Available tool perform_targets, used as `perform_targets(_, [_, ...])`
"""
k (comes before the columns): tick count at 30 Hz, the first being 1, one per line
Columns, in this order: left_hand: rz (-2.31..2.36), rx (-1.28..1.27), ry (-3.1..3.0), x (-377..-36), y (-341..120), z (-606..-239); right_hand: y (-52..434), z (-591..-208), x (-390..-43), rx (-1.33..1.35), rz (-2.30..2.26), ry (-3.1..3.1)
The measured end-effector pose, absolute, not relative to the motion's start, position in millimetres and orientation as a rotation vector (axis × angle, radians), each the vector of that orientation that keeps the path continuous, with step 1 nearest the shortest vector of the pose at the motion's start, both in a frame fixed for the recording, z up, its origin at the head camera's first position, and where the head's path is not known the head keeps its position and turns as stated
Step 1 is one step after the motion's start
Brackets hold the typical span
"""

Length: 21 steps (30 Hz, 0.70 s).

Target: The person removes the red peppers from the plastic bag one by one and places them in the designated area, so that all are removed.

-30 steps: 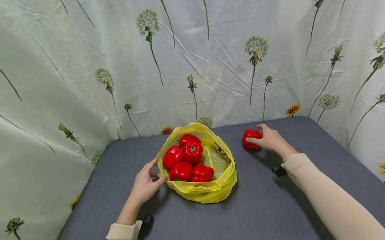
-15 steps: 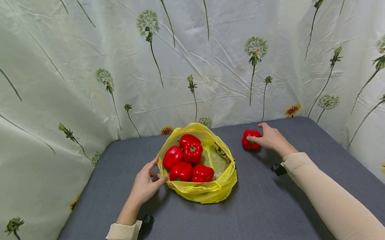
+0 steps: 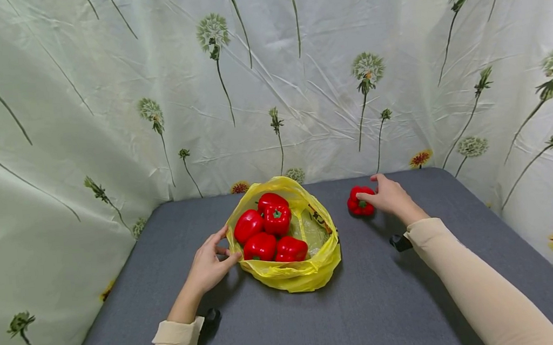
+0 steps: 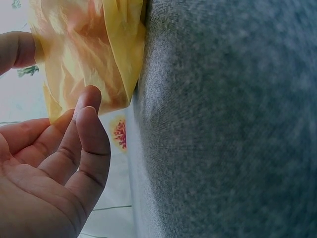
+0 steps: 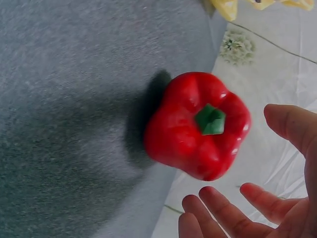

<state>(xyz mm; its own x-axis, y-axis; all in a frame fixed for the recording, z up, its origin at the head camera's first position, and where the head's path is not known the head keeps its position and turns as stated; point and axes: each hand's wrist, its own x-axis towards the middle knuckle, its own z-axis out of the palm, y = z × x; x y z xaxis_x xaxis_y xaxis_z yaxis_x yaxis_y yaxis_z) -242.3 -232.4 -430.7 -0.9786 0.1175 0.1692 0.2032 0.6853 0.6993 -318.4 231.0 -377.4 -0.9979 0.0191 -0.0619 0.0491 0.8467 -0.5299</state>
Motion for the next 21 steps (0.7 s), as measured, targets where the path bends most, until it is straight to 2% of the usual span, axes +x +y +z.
perform_targets(21, [-1.170,-0.273,-2.783,-242.9,-231.7,-430.9,181.6,-344.0,-305.4,-0.192,-0.989,2.958])
